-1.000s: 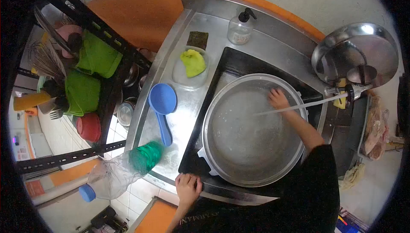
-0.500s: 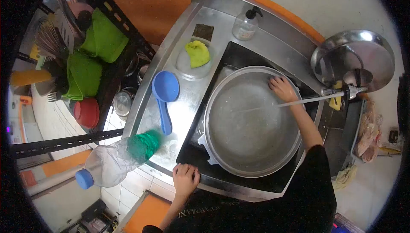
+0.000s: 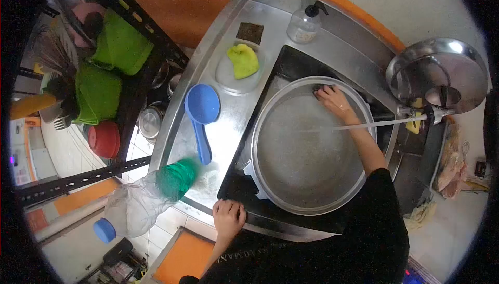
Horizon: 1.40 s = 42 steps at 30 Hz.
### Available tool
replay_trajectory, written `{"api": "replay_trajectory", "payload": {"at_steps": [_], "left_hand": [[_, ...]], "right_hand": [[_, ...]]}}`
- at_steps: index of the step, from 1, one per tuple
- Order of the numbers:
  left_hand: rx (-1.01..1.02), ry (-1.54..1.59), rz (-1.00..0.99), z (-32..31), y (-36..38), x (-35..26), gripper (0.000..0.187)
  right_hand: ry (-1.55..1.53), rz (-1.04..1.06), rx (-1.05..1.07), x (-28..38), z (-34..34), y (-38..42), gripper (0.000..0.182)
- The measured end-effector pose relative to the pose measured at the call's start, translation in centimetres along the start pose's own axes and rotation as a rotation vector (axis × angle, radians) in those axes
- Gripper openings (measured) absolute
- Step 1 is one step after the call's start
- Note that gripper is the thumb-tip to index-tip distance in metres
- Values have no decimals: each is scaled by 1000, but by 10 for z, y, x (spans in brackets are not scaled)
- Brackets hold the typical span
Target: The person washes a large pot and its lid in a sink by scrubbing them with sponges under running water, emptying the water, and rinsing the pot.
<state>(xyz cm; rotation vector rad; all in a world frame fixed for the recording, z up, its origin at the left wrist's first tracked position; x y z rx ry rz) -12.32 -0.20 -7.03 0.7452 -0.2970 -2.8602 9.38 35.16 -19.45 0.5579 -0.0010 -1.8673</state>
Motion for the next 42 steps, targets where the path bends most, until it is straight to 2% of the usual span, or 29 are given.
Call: {"api": "replay_trajectory", "payload": {"at_steps": [2, 3, 5, 6, 7, 9, 11, 13, 14, 15, 16, 17, 18, 19, 20, 21, 23, 25, 26, 28, 29, 30, 32, 33, 35, 36, 37, 39, 42], "left_hand": [[-21, -1, 0, 2, -4, 3, 5], [-14, -1, -4, 1, -2, 2, 5], [-10, -7, 1, 3, -5, 5, 6], [2, -18, 20, 2, -7, 5, 6], [24, -23, 45, -1, -5, 4, 7], [10, -2, 16, -1, -1, 1, 7], [20, -14, 38, -1, -4, 5, 6], [-18, -18, 28, 1, -1, 7, 6], [-17, 5, 3, 1, -1, 5, 6], [-30, 24, -13, 3, -1, 4, 7], [-16, 25, 17, 4, 1, 6, 8], [-95, 7, 85, 13, 4, 15, 8], [-44, 35, 22, 8, 4, 12, 9], [7, 67, -39, 3, 6, 8, 10], [73, 59, -19, -5, 7, 11, 14], [5, 57, 46, 0, 10, 16, 14], [31, 22, -49, -6, 12, 8, 16], [-56, 29, -46, -10, 16, 13, 17], [-50, 26, -65, -14, 16, 12, 18], [-30, 16, -77, -4, 19, 6, 19], [-54, 18, -81, 0, 21, 4, 19], [-33, 34, -83, -1, 21, 4, 19], [-31, 47, -83, 1, 21, 7, 19], [-44, 54, -89, -1, 23, 5, 19], [-74, 44, -92, -3, 23, 9, 19], [-105, 57, -98, -4, 24, 10, 20], [-131, 76, -106, -4, 25, 9, 20], [-134, 79, -118, -2, 24, 11, 21], [-137, 108, -147, -6, 27, 7, 22]], "right_hand": [[-42, -147, 156, -8, -39, 17, 31], [-38, -149, 146, 3, -58, 20, 31], [170, -360, 513, 9, -130, 24, 28], [184, -433, 549, 8, -119, 5, 25], [184, -408, 555, 6, -108, -10, 25], [146, -14, 114, 27, -6, -38, 24], [-272, -217, -96, -8, -44, -4, 24], [-134, -319, 126, 4, -104, 64, 28], [-234, -451, 191, 20, -120, 109, 29], [-333, -482, 302, 57, -160, 152, 27], [-324, -635, 251, 98, -173, 194, 27], [-551, -603, 453, 136, -164, 207, 32], [-779, -562, 714, 177, -149, 205, 40], [-909, -529, 950, 214, -127, 198, 48], [-942, -472, 1132, 248, -100, 192, 56], [-954, -403, 1078, 269, -82, 170, 53], [-1032, -248, 861, 288, -48, 92, 46], [-1093, -222, 679, 275, -15, 19, 40], [-1085, -264, 584, 262, 4, -9, 38], [-984, -495, 354, 220, 77, -38, 37], [-887, -719, 140, 190, 105, -30, 35], [-874, -714, 124, 185, 107, -32, 35], [-1360, -607, 163, 195, 76, -41, 30], [-1350, -598, 154, 200, 64, -26, 30], [-621, 180, 445, 293, 21, 0, 37], [-643, 170, 501, 306, 15, 24, 37], [-775, 6, 514, 303, 18, 35, 37], [-873, -139, 462, 296, 36, 37, 37], [-902, -186, 422, 291, 50, 30, 37]]}}
Point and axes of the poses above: each hand's wrist, its own y-axis away from the middle knuckle, its own z-axis out of the back of the hand, x = y × z, the point moved 10 cm from there along -y, towards the middle knuckle, and after that the axes turned 15 degrees about x, right-handed, at the moved point
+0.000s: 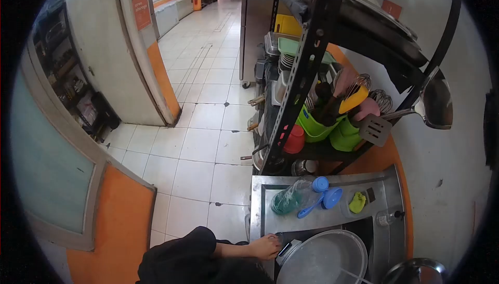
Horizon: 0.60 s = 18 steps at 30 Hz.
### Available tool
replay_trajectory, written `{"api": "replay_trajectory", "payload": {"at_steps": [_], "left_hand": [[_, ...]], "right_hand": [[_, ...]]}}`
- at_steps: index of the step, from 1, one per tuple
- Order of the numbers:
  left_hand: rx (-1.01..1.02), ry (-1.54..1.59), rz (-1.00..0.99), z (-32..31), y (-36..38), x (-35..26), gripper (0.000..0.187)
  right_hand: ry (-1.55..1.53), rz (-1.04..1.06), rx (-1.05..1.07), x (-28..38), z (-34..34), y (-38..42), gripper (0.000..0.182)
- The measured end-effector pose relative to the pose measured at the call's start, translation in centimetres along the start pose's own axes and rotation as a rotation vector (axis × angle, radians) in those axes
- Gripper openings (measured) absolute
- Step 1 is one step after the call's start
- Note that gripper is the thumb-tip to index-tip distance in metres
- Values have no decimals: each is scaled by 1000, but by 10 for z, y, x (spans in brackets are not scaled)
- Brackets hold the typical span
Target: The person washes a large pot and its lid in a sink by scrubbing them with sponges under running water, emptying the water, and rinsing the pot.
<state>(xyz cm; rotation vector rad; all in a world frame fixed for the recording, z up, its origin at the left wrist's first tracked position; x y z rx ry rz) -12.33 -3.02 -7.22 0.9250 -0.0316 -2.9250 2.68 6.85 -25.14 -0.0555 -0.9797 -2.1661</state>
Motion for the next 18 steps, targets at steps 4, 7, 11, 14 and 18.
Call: {"api": "replay_trajectory", "payload": {"at_steps": [4, 7, 11, 14, 18], "left_hand": [[-24, -24, -11, -4, 0, 4, 22], [-53, -29, -10, -8, -2, 6, 22], [-59, -17, -21, 3, 2, 1, 22], [-21, -19, -3, -4, 0, 5, 21], [-22, 0, -23, -3, 0, 1, 21]], "right_hand": [[-15, -9, -26, 2, 4, -2, 37], [-21, -10, -42, 4, 8, -5, 37], [-35, -8, -50, 8, 9, -7, 37], [-38, -17, -49, 10, 12, -7, 37], [-50, -17, -47, 10, 9, -5, 37]]}}
Point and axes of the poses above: each hand's wrist, its own y-axis away from the middle knuckle, its own z-axis out of the back of the hand, x = y × z, the point moved 10 cm from there along -y, towards the middle knuckle, and after that the axes turned 15 degrees about x, right-handed, at the moved point
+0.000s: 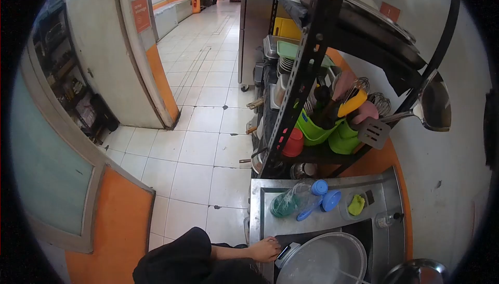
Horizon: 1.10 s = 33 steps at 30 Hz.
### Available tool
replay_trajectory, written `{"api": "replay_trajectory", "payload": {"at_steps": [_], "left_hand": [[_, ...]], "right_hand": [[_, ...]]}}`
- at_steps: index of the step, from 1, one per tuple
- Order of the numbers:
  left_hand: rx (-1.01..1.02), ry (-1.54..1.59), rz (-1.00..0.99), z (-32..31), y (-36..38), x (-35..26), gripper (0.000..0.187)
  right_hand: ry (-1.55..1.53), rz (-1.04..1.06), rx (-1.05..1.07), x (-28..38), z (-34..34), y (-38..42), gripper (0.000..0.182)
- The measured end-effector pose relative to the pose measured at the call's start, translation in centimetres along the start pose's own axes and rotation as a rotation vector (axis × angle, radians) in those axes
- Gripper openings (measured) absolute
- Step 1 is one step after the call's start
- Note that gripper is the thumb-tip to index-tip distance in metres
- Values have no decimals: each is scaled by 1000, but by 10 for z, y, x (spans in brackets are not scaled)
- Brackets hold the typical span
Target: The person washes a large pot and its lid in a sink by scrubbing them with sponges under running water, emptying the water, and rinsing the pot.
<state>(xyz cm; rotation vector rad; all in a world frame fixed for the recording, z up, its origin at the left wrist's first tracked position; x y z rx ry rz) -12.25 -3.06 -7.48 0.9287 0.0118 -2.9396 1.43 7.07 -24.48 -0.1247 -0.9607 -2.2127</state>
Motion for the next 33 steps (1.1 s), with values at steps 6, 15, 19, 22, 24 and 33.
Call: {"api": "replay_trajectory", "payload": {"at_steps": [6, 15, 19, 22, 24, 33], "left_hand": [[-9, -31, 13, 11, -1, -3, 20], [101, -79, 53, -2, -4, 0, 20], [88, -98, 76, -6, -4, 4, 21], [35, -73, 52, -5, -7, 1, 19], [66, -52, 63, 2, -6, -3, 19], [128, -96, 103, 23, -3, -15, 19]], "right_hand": [[-13, 15, 0, -3, -4, 0, 37], [-37, 70, 7, 5, -8, -4, 37], [-34, 114, -4, 19, -2, -21, 37], [-37, 118, -22, 32, 8, -35, 37], [-31, 109, -26, 43, 15, -42, 37], [-29, 98, -23, 48, 15, -54, 37]]}}
Point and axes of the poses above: each hand's wrist, its own y-axis away from the middle knuckle, its own z-axis out of the back of the hand, x = y × z, the point moved 10 cm from there along -y, towards the middle knuckle, and after that the axes turned 15 degrees about x, right-handed, at the moved point
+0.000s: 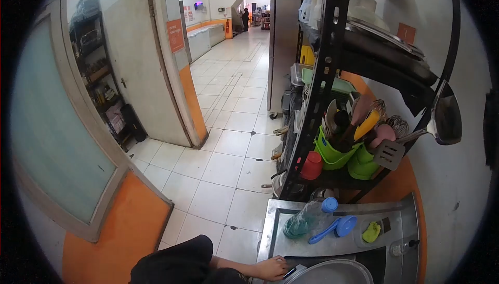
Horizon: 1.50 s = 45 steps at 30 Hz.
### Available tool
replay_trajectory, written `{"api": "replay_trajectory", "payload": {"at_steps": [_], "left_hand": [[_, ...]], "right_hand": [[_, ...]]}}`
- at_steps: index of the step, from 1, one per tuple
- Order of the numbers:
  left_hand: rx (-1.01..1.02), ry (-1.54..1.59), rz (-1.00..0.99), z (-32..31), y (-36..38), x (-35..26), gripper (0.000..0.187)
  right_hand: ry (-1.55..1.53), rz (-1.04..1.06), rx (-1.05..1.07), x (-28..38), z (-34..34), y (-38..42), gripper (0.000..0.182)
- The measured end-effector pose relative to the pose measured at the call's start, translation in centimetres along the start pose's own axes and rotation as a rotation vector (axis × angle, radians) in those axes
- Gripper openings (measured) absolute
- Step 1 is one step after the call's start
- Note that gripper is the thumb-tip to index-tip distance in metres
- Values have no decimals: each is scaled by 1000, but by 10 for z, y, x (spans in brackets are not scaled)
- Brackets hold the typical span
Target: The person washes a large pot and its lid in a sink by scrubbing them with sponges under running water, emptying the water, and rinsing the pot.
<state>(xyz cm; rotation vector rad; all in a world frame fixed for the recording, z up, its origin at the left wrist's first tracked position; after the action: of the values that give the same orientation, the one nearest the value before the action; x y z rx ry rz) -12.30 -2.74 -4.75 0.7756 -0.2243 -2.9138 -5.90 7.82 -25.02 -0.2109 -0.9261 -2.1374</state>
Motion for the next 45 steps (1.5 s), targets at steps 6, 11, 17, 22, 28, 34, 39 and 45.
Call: {"api": "replay_trajectory", "payload": {"at_steps": [6, 11, 17, 22, 28, 34, 39, 45], "left_hand": [[-53, -3, -67, -21, -9, 5, 20], [15, -209, 34, -28, -12, 7, 20], [77, -48, 107, -22, -26, 13, 9], [52, -100, 64, -26, -28, 4, 6], [-19, -91, 45, -20, -28, -5, 5], [-29, -82, 17, -18, -24, -10, 7], [-38, -80, 20, -20, -22, -8, 6], [-75, -83, -31, -17, -18, -12, 7]], "right_hand": [[-41, -12, -10, -13, -10, 6, 37], [-141, -3, -34, -54, -48, 17, 37], [92, -145, -239, -133, -10, -57, 38], [196, -410, -242, -266, 81, -46, 35], [252, -729, -44, -351, 28, 104, 37], [48, -475, 245, -250, -140, 104, 31], [-362, -265, 366, -99, -56, 49, 34], [-1372, -226, 296, -178, 38, 20, 52]]}}
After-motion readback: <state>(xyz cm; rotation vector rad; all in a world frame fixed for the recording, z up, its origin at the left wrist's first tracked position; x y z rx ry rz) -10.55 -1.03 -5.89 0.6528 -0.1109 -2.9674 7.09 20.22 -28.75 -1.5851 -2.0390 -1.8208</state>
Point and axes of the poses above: each hand's wrist, its own y-axis away from the middle knuckle, its own z-axis out of the back of the hand, x = y × z, the point moved 10 cm from there along -y, towards the middle knuckle, and after that the axes turned 15 degrees about x, right-handed, at the moved point
